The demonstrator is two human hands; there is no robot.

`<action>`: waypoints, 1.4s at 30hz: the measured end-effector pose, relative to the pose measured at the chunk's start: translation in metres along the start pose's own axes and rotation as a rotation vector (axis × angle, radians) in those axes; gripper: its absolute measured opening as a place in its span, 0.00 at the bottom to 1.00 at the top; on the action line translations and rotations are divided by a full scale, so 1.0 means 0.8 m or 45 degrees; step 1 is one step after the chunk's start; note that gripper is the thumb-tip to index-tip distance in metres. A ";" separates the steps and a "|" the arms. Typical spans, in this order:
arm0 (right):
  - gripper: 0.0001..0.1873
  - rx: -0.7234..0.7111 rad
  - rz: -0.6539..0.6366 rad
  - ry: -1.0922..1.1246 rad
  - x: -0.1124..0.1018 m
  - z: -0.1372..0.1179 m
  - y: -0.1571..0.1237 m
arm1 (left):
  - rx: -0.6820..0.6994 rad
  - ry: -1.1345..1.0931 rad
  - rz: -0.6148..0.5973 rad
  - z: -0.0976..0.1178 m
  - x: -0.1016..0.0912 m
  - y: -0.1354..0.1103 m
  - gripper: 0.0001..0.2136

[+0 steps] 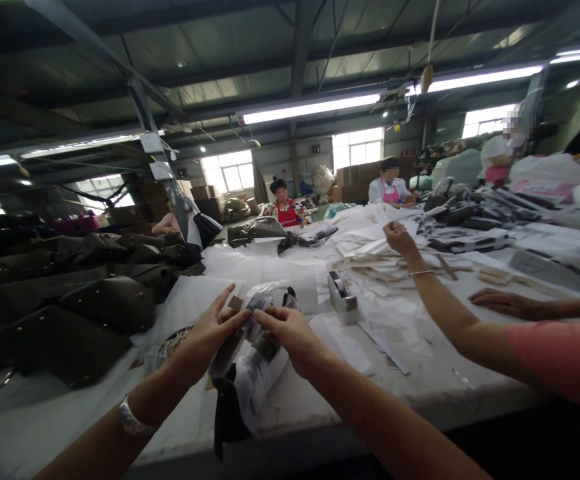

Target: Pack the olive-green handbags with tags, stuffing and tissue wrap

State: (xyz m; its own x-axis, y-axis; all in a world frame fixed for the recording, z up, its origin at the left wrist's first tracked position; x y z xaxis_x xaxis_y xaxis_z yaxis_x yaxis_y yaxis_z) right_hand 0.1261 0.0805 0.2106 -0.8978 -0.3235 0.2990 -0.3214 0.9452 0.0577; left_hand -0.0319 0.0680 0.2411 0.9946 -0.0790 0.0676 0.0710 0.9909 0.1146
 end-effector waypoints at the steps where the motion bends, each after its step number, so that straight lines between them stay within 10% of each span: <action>1: 0.20 0.035 -0.043 0.078 -0.002 0.000 -0.001 | 0.018 0.005 0.022 0.000 -0.002 0.000 0.46; 6: 0.17 0.161 -0.122 0.511 -0.008 0.014 -0.007 | 0.030 -0.059 0.053 -0.008 -0.006 0.002 0.38; 13: 0.21 -0.104 -0.109 0.338 0.013 0.026 -0.013 | 0.114 0.050 0.011 -0.003 0.005 -0.009 0.19; 42: 0.19 -0.212 0.114 0.028 0.027 0.033 -0.013 | 0.399 0.618 0.277 0.000 -0.003 -0.035 0.14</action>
State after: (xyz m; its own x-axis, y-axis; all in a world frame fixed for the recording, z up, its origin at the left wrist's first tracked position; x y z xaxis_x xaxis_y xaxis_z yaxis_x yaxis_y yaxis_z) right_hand 0.1022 0.0628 0.1911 -0.9133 -0.2381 0.3305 -0.1842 0.9651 0.1863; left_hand -0.0360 0.0407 0.2380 0.9100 0.2534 -0.3282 -0.0902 0.8936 0.4398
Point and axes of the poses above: each hand's wrist, its own y-axis towards the middle knuckle, its own x-axis out of the palm, z = x × y, the point moved 4 cm from there along y, towards the middle knuckle, and after that the axes turned 6 degrees about -y, right-handed, at the moved point
